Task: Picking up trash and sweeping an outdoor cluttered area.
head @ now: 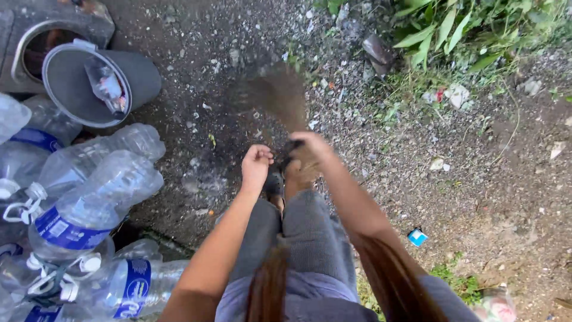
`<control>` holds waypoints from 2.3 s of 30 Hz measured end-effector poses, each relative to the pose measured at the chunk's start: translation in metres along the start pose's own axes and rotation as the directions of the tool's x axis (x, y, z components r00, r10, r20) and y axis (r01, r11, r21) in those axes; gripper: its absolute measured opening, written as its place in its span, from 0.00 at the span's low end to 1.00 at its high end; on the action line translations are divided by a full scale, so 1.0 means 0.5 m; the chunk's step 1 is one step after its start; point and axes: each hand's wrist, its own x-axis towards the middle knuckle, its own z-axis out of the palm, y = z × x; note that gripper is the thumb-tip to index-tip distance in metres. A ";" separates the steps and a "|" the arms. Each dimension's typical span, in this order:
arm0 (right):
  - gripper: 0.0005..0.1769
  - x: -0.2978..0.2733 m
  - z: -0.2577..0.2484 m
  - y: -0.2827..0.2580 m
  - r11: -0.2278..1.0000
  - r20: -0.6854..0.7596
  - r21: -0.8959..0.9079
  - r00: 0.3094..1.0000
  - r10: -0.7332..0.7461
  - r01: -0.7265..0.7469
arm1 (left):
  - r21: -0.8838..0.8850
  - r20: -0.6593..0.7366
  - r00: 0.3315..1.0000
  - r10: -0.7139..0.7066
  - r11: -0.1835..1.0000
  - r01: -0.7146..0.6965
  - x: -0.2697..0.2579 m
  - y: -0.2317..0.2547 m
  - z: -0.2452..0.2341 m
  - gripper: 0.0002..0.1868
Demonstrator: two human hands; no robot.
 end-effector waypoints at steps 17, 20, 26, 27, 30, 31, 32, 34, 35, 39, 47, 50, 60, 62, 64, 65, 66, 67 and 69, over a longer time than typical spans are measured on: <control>0.29 -0.036 0.065 -0.289 0.920 -0.337 -0.075 0.878 0.339 -0.384 | -0.221 -0.064 0.995 -0.079 0.973 0.063 0.166 0.152 -0.047 0.12; 0.19 -0.040 0.038 -0.292 0.942 -0.197 0.321 0.980 -0.032 0.095 | -0.135 0.074 0.997 -0.022 0.990 0.032 0.222 0.179 -0.057 0.11; 0.48 0.003 0.391 -0.176 0.964 -0.427 0.168 0.897 -0.116 0.204 | -0.148 0.117 0.992 -0.057 0.986 0.075 0.321 0.249 -0.121 0.12; 0.41 0.052 0.419 -0.166 0.965 -0.303 0.220 0.950 -0.074 0.146 | -0.123 0.109 0.994 -0.033 0.991 0.046 0.337 0.254 -0.145 0.12; 0.26 0.264 0.343 -0.183 0.991 -0.033 0.031 0.991 -0.130 0.131 | -0.077 0.108 0.994 -0.005 0.997 0.013 0.418 0.281 -0.193 0.12; 0.20 0.341 0.288 -0.197 0.961 0.113 -0.190 0.977 -0.180 0.199 | -0.052 0.120 0.993 -0.013 0.998 0.019 0.448 0.293 -0.199 0.11; 0.20 0.309 0.232 -0.261 0.960 0.114 -0.185 0.975 -0.190 0.209 | -0.046 0.124 0.992 -0.005 0.999 0.011 0.470 0.325 -0.203 0.11; 0.22 0.226 0.114 -0.377 0.983 -0.146 0.180 0.987 0.061 -0.034 | 0.107 0.186 0.980 -0.070 0.993 0.051 0.499 0.388 -0.204 0.12; 0.22 0.170 0.148 -0.409 0.981 -0.148 0.190 0.987 0.064 -0.035 | 0.114 0.191 0.979 -0.076 0.992 0.054 0.507 0.394 -0.209 0.12; 0.25 0.025 0.297 -0.457 0.773 -0.405 0.455 0.876 -0.261 0.441 | 0.061 0.234 0.968 -0.087 0.995 0.074 0.559 0.411 -0.172 0.13; 0.20 0.240 0.507 -0.307 0.823 0.153 0.559 0.988 0.019 -0.103 | -0.026 0.285 0.957 -0.053 0.998 0.063 0.639 0.522 -0.064 0.13; 0.15 0.392 0.432 -0.368 0.738 0.438 0.611 0.899 -0.015 -0.285 | -0.062 0.362 0.920 0.149 0.989 -0.136 0.705 0.526 -0.009 0.11; 0.23 0.205 0.265 -0.727 0.879 -0.549 0.416 0.835 0.040 0.232 | 0.139 0.352 0.933 -0.073 0.990 0.025 0.800 0.573 0.090 0.11; 0.38 0.263 0.366 -0.710 0.893 -0.597 0.377 0.802 0.031 0.246 | 0.131 0.388 0.920 -0.051 0.991 0.000 0.814 0.610 0.108 0.12; 0.30 0.416 0.397 -0.654 0.916 -0.338 0.264 0.919 -0.204 0.301 | 0.078 0.403 0.911 0.083 0.989 -0.125 0.834 0.669 0.128 0.11; 0.30 0.424 0.369 -0.713 0.910 -0.342 0.272 0.915 -0.212 0.313 | 0.083 0.414 0.906 0.088 0.987 -0.134 0.863 0.689 0.141 0.11; 0.26 0.430 0.347 -0.759 0.911 -0.190 0.384 0.979 -0.080 0.149 | 0.097 0.378 0.922 0.082 0.987 -0.128 0.885 0.702 0.146 0.11; 0.24 0.438 0.323 -0.805 0.884 -0.018 0.466 0.999 0.042 -0.029 | 0.111 0.341 0.937 0.078 0.986 -0.122 0.910 0.716 0.150 0.11; 0.21 0.588 0.096 -0.665 0.754 -0.138 0.651 0.990 -0.004 0.094 | 0.119 0.404 0.913 0.057 0.986 -0.114 0.961 0.723 0.146 0.11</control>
